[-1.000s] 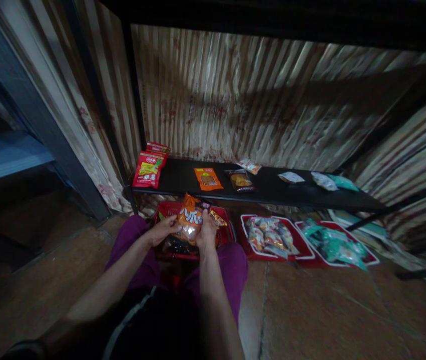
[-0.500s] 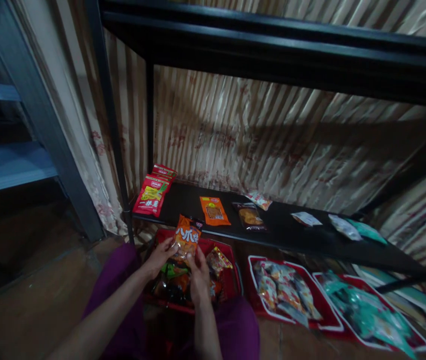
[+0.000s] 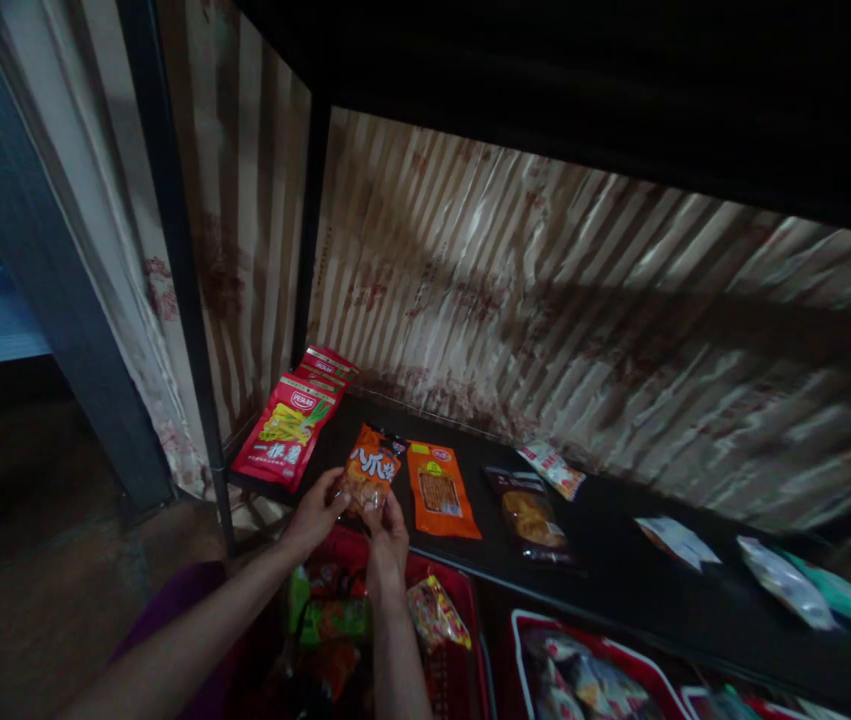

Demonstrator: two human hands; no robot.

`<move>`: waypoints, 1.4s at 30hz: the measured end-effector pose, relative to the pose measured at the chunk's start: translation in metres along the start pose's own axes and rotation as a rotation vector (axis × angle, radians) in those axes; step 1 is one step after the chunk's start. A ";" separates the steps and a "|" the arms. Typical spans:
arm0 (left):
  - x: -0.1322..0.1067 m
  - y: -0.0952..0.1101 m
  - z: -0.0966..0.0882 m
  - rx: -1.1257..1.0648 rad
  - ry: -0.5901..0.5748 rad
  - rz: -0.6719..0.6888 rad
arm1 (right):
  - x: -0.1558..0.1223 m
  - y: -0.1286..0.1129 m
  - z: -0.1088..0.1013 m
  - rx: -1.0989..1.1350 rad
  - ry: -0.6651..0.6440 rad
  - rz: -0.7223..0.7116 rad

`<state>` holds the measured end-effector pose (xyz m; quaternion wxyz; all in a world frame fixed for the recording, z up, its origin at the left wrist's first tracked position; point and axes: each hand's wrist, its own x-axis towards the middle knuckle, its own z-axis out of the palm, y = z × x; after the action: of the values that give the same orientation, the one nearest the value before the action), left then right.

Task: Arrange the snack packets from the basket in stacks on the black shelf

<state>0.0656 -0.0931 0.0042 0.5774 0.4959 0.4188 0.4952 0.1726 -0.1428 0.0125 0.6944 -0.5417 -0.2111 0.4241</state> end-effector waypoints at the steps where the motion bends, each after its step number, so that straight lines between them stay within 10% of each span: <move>1: 0.011 0.001 0.003 0.018 0.017 0.023 | 0.014 -0.003 0.005 0.000 0.007 -0.008; 18: 0.146 -0.028 0.030 0.299 0.132 0.290 | 0.188 0.005 0.071 -0.018 -0.045 -0.017; 30: 0.168 -0.045 0.028 0.545 0.106 0.249 | 0.230 0.041 0.077 -0.208 -0.056 -0.155; 42: 0.171 -0.049 0.026 0.720 0.094 0.299 | 0.205 0.018 0.089 -1.213 0.066 -0.287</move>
<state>0.1256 0.0703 -0.0393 0.2681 0.6991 0.5149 0.4175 0.2117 0.0770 -0.0094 0.3196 -0.8184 -0.4637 0.1143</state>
